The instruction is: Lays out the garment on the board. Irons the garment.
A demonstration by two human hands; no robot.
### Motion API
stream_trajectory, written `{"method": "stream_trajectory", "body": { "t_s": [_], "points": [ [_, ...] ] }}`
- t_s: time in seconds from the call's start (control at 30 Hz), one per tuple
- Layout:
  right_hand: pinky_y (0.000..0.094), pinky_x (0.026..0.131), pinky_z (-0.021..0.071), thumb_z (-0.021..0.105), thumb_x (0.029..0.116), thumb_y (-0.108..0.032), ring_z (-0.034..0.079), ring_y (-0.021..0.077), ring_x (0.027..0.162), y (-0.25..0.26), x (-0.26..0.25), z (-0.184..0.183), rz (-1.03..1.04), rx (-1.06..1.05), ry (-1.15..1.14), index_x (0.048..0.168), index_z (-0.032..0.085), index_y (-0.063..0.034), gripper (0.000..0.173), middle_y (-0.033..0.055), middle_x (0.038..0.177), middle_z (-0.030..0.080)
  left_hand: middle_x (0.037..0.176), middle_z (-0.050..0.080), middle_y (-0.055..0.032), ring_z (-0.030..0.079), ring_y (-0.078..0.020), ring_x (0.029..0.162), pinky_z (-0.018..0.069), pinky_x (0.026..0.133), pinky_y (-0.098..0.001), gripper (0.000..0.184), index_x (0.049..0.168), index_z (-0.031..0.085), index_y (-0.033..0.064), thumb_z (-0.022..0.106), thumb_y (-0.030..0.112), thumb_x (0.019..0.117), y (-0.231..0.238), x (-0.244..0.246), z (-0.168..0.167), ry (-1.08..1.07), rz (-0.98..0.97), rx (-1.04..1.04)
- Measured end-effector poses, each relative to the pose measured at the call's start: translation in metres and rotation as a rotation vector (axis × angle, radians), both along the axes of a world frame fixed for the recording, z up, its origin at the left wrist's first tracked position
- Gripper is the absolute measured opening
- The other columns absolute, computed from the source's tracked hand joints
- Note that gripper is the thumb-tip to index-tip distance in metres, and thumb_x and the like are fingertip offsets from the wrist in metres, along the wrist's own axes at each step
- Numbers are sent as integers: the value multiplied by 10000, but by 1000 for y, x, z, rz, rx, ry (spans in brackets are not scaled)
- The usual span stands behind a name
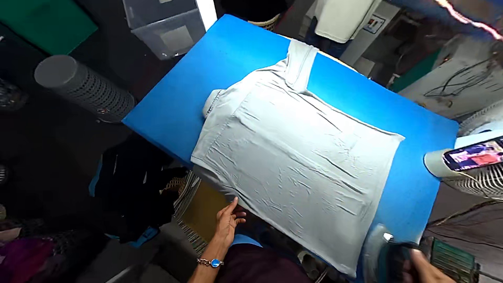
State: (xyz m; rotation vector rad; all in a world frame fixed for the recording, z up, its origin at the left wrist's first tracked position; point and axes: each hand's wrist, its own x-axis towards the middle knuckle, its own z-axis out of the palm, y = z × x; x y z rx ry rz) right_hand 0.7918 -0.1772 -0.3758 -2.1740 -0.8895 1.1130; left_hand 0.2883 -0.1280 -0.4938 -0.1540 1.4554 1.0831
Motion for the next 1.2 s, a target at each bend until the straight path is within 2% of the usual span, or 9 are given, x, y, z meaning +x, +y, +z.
{"method": "stream_trajectory", "body": {
  "t_s": [0.1,0.2,0.43,0.57,0.7,0.77,0.9,0.97,1.2],
  "points": [
    [403,495,525,591,1021,-438,594,160,530,30,-108,-21,657,155,-83,846,706,-59,433,35,633,614,775,683,-144,623,-181,544,534,483,-292,194,1006,652,-46,636,147,1011,4,4,-1,68,107,-16],
    [490,534,484,466,995,-676,596,219,563,82,-227,-38,1135,209,-223,819,670,-155,586,24,589,556,731,659,-130,589,-155,520,511,476,-265,146,927,633,-37,663,94,985,-2,-6,-2,139,151,35],
    [539,578,486,403,994,-696,636,289,667,233,-425,-37,1366,178,-189,741,609,-115,666,75,647,571,835,725,-148,581,-150,518,489,479,-272,245,945,696,-50,574,136,1047,-13,-21,3,239,55,-19],
    [515,540,478,485,988,-656,610,268,613,220,-391,-28,1407,244,-128,725,613,-124,607,59,626,555,974,722,-123,681,-193,714,577,635,-363,330,1109,674,-16,450,225,1102,-2,-60,20,612,-58,25],
    [550,609,523,434,963,-741,646,275,637,128,-263,-37,1553,115,-195,837,655,-135,657,63,636,594,1237,665,-180,675,-296,1066,568,885,-502,396,1317,592,32,445,328,1099,45,-112,39,1069,-254,189],
    [541,566,513,461,970,-722,644,267,598,82,-201,-37,1435,128,-233,838,670,-138,635,67,621,608,1374,597,-202,632,-320,1205,539,992,-514,451,1408,533,28,517,329,1072,89,-134,36,1224,-358,209],
    [396,469,519,558,1036,-422,579,160,482,48,-160,-34,722,136,-79,802,680,-43,463,43,583,590,1304,575,-283,591,-435,1189,496,994,-599,596,1324,586,-52,624,447,1001,160,-149,22,1301,-574,52],
    [385,418,518,517,1043,-433,558,159,425,62,-174,-33,479,84,-21,774,650,-53,484,27,548,572,1211,621,-264,629,-429,1121,520,912,-605,536,1212,638,-41,557,457,1035,173,-147,12,1375,-666,-32],
    [496,564,500,388,968,-732,617,219,605,195,-321,-41,1016,115,-276,737,647,-156,672,14,604,562,821,674,-227,698,-440,801,526,679,-615,440,1145,607,18,339,366,1121,175,-160,4,1409,-708,-45]
  ]
}}
